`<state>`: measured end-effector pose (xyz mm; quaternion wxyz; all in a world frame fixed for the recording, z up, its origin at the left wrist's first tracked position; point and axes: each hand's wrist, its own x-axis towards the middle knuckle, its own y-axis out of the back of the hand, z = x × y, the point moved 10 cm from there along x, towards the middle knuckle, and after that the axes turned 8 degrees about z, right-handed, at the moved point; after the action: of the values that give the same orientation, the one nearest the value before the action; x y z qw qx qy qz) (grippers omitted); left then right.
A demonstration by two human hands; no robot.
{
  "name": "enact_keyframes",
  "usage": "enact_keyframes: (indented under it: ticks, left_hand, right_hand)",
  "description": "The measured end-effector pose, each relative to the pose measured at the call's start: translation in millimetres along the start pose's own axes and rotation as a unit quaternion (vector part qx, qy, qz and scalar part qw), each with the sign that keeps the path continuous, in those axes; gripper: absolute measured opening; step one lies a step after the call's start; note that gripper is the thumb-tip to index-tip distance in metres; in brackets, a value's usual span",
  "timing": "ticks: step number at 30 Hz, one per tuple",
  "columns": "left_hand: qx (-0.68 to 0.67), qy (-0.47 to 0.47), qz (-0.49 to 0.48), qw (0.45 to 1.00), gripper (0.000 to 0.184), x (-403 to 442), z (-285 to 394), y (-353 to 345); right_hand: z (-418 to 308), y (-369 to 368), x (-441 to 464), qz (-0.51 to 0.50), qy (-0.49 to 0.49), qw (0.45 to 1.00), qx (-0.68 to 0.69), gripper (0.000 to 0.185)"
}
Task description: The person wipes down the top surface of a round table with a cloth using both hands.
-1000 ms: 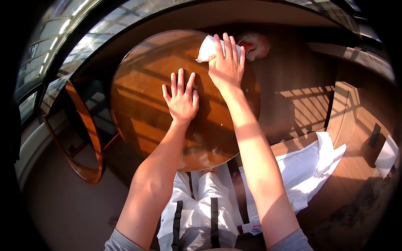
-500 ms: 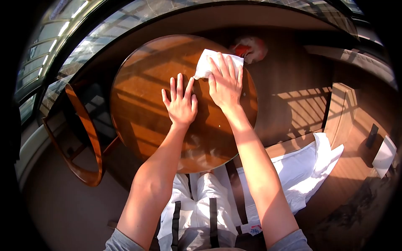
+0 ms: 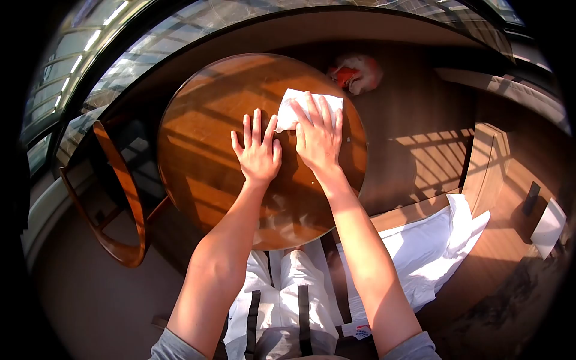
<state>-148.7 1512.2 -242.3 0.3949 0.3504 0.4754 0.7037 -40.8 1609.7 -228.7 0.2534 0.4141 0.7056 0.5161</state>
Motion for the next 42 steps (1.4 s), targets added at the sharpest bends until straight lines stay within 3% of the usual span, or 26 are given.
enact_keyframes:
  ticks: [7, 17, 27, 36, 42]
  left_hand:
    - [0.0, -0.002, -0.001, 1.0, 0.06, -0.2, 2.0, 2.6]
    - [0.002, -0.003, 0.002, 1.0, 0.06, -1.5, 1.2, 1.0]
    - [0.009, -0.004, -0.006, 1.0, 0.06, -1.1, 1.7, 1.3]
    - [0.007, 0.0, -0.001, 1.0, 0.06, -1.4, 0.2, -0.4]
    - [0.005, 0.0, 0.0, 1.0, 0.059, -0.3, 1.1, 1.7]
  right_hand:
    - [-5.2, -2.0, 75.2, 0.074, 0.014, 0.997, -0.007, 0.045]
    - [-1.8, -3.3, -1.2, 0.025, 0.011, 1.0, -0.003, 0.055]
    - [-16.3, -10.1, 84.7, 0.089, 0.023, 0.996, 0.005, 0.048]
    - [-5.8, 7.5, -17.8, 0.043, 0.034, 0.998, 0.014, 0.052]
    - [-9.8, 6.7, 14.6, 0.097, 0.039, 0.995, -0.001, 0.05]
